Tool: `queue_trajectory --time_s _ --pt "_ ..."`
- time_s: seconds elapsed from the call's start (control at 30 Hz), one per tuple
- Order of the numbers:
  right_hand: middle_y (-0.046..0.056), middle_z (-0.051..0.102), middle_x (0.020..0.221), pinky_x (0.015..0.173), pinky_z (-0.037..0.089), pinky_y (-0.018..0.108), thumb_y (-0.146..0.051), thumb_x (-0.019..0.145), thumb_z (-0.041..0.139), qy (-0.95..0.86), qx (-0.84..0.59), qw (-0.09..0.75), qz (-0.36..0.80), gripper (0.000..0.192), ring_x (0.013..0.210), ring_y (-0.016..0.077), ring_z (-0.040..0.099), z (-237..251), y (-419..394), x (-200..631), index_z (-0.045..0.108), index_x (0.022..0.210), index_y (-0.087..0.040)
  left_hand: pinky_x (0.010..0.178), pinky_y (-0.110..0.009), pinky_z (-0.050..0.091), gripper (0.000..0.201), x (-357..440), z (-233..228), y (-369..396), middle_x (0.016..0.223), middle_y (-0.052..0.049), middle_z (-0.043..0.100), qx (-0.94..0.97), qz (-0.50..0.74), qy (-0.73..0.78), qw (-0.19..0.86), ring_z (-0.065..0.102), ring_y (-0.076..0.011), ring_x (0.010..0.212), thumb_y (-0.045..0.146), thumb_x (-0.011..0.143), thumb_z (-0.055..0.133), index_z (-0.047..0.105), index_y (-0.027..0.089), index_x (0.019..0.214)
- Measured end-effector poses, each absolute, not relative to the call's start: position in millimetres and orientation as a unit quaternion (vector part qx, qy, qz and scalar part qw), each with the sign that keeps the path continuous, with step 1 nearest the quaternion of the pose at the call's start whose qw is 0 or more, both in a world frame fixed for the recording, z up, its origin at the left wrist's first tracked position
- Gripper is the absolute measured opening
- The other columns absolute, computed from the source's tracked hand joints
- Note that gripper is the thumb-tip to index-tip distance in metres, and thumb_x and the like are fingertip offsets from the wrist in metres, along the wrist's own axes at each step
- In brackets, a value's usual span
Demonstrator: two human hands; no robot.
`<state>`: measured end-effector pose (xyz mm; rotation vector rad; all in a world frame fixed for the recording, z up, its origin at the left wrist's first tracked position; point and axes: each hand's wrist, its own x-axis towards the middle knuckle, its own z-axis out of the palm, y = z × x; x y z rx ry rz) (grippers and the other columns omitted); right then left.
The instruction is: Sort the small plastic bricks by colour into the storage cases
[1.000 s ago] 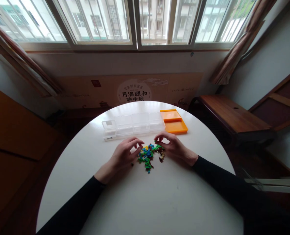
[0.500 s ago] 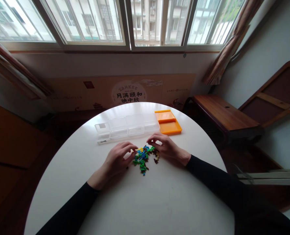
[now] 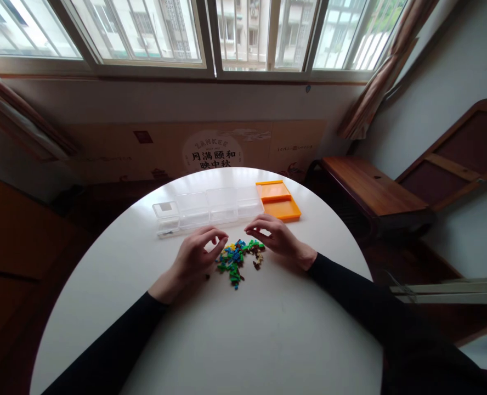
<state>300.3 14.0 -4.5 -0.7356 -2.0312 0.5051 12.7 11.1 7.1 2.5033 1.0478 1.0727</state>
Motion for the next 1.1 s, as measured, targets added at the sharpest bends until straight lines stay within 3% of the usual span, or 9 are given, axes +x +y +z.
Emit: queue_trajectory --time_s 0.43,0.7,1.1 --pt "0.008 0.081 0.102 0.091 0.056 0.049 -0.036 0.111 0.064 -0.768 -0.456 0.449 0.005 0.02 0.099 0.0307 0.068 -5 56 379 0.08 0.105 -0.025 0.075 -0.028 0.052 0.018 -4 5 4 0.088 -0.002 0.072 0.838 0.384 0.373 0.102 0.065 -0.0148 0.077 0.029 0.108 0.066 0.074 0.021 0.094" --pt "0.006 0.084 0.102 0.096 0.058 0.049 -0.035 0.107 0.067 -0.766 -0.482 0.425 0.027 0.018 0.098 0.0304 0.073 -16 59 377 0.082 0.103 -0.025 0.063 -0.023 0.051 0.015 -2 7 0 0.088 -0.002 0.072 0.843 0.383 0.364 0.099 0.065 -0.0143 0.076 0.027 0.107 0.066 0.076 0.021 0.097" --pt "0.007 0.082 0.105 0.097 0.057 0.047 -0.021 0.105 0.062 -0.766 -0.45 0.455 0.057 0.016 0.102 0.0293 0.072 -5 43 364 0.077 0.106 -0.024 0.067 -0.024 0.053 0.013 -6 3 3 0.09 -0.004 0.074 0.854 0.355 0.358 0.131 0.065 -0.0149 0.078 0.025 0.105 0.068 0.077 0.021 0.097"
